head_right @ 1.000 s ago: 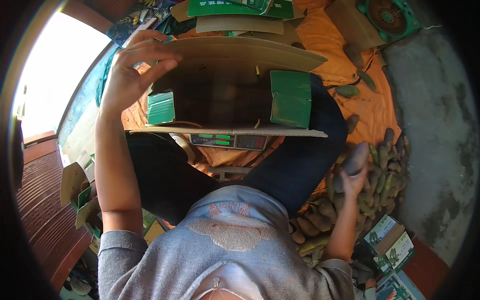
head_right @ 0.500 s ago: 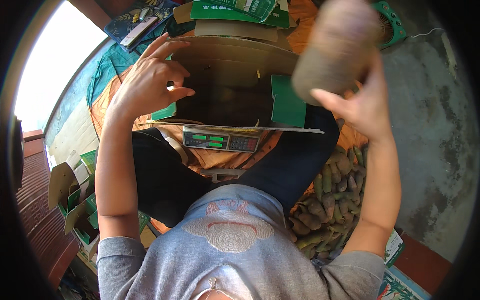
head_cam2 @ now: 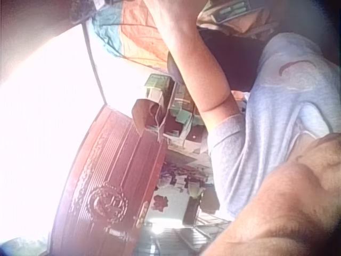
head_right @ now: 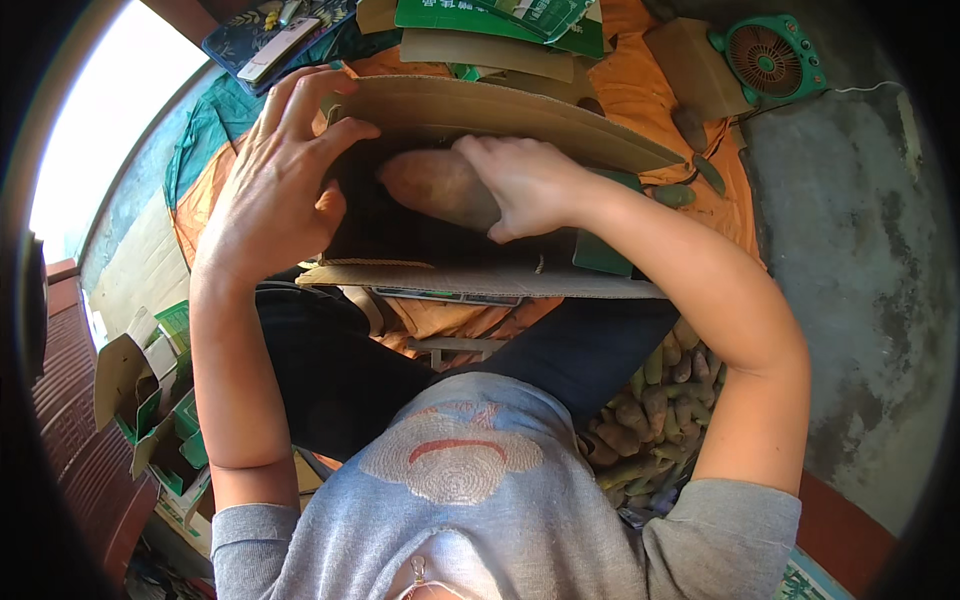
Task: Picking up vegetables from a pile on the floor and placing them into cardboard boxes for packaging.
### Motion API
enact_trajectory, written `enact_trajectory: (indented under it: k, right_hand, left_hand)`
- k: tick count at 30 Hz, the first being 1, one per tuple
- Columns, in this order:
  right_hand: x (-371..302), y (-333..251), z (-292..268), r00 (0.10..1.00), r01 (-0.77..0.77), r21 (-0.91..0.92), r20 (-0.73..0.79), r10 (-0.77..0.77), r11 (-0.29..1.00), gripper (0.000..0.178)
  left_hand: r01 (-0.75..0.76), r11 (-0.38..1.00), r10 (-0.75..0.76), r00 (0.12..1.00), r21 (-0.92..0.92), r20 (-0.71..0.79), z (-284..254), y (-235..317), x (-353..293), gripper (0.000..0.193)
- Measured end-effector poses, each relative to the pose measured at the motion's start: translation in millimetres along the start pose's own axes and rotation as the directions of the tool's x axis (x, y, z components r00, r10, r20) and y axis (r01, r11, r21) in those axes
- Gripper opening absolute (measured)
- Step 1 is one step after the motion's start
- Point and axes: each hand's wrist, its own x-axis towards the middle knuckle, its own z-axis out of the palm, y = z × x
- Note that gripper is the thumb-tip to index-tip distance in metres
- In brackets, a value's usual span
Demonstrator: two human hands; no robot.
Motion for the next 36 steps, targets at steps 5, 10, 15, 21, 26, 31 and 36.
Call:
enact_trajectory:
  k: [5,10,15,21,26,31,36]
  right_hand:
    - [30,21,55,0.956,-0.035,-0.251,0.274,0.106,0.967,0.096]
    - [37,31,85,0.885,-0.062,-0.393,0.403,0.233,0.917,0.100]
    - [37,46,99,0.805,-0.202,-0.395,0.454,0.381,0.896,0.117]
    - [36,51,107,0.810,-0.211,-0.405,0.437,0.391,0.890,0.118]
    - [35,53,110,0.778,-0.239,-0.419,0.457,0.431,0.876,0.120]
    - [38,52,107,0.774,-0.239,-0.421,0.461,0.433,0.875,0.120]
    - [37,50,108,0.744,-0.154,-0.476,0.520,0.418,0.866,0.114]
  left_hand:
    - [0.026,0.993,-0.021,0.999,-0.111,0.042,4,-1,4,0.057]
    - [-0.007,0.997,0.012,0.999,-0.083,0.052,6,-4,2,0.064]
    - [-0.026,0.998,0.030,0.997,-0.064,0.065,8,-4,2,0.070]
    - [-0.041,0.996,0.046,0.997,-0.075,0.067,11,-3,5,0.071]
    - [-0.035,0.995,0.042,0.996,-0.094,0.078,12,-1,6,0.072]
    - [-0.020,0.994,0.028,0.996,-0.105,0.083,13,-1,6,0.073]
    - [-0.019,0.994,0.028,0.996,-0.107,0.088,14,-1,7,0.073]
